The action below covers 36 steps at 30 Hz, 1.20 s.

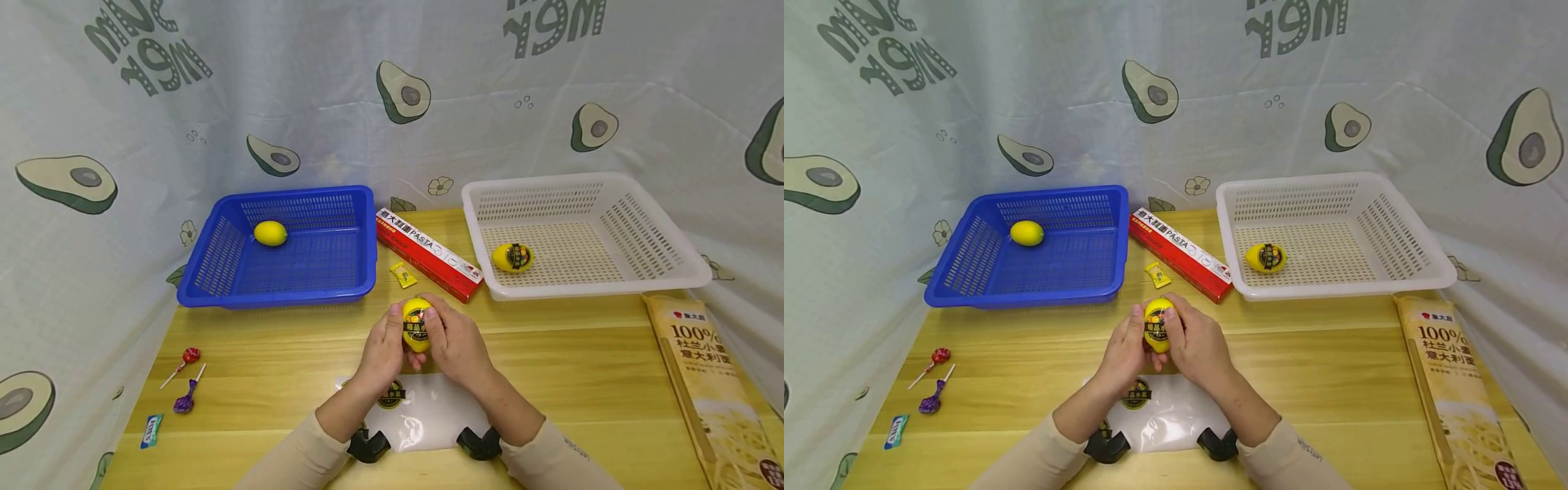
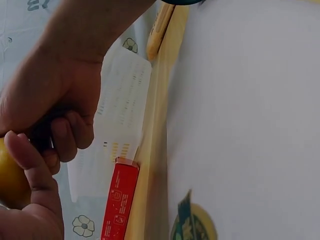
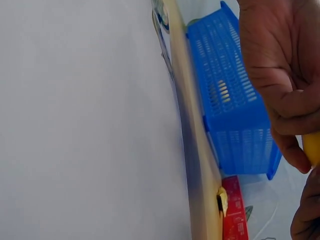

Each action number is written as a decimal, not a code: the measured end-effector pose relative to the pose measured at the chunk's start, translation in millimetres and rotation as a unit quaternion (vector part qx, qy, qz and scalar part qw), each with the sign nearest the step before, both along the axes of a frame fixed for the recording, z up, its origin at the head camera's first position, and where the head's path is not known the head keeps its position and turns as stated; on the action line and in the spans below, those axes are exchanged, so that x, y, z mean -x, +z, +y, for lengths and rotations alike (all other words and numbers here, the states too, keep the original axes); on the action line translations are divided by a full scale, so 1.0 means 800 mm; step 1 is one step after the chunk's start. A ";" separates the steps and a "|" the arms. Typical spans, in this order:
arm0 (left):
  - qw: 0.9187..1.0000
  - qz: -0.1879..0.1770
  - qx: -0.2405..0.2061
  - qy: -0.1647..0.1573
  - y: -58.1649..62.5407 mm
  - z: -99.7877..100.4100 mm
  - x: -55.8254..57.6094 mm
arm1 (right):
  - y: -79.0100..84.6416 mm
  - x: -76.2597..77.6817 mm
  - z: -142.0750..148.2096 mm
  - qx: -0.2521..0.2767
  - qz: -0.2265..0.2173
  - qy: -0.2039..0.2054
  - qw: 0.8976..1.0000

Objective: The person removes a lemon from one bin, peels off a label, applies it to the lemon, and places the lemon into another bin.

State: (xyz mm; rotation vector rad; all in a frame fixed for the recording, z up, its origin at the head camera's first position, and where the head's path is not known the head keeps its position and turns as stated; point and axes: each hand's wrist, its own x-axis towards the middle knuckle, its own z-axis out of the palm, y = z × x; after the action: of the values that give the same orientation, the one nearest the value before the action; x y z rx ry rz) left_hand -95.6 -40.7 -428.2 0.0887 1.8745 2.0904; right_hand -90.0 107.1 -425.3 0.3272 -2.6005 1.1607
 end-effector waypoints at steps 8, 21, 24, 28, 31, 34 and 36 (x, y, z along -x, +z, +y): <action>0.995 0.009 -0.048 -0.090 0.003 -0.010 0.008 | 0.000 0.002 0.006 0.016 0.020 -0.012 1.000; 0.985 -0.009 -0.099 -0.141 0.005 -0.020 0.014 | 0.006 0.005 0.012 0.018 -0.015 0.002 1.000; 0.986 -0.010 -0.086 -0.142 0.005 -0.020 0.014 | 0.006 0.006 0.015 0.018 -0.029 0.008 0.999; 0.983 -0.006 -0.092 -0.158 0.004 -0.022 0.015 | 0.007 0.009 0.019 0.027 -0.057 0.018 0.998; 0.979 -0.003 -0.110 -0.173 0.003 -0.025 0.017 | 0.007 0.009 0.022 0.033 -0.066 0.029 0.997; 0.976 0.001 -0.112 -0.185 0.003 -0.028 0.019 | 0.007 0.010 0.023 0.033 -0.060 0.039 0.997; 0.976 0.002 -0.109 -0.191 0.003 -0.030 0.020 | 0.006 0.010 0.023 0.029 -0.053 0.039 0.997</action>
State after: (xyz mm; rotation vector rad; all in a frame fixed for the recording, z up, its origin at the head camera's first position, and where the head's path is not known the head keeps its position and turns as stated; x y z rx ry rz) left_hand -111.7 -64.8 -425.9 0.4668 1.4798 2.0108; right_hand -97.8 125.3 -420.7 0.3666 -2.6588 1.3102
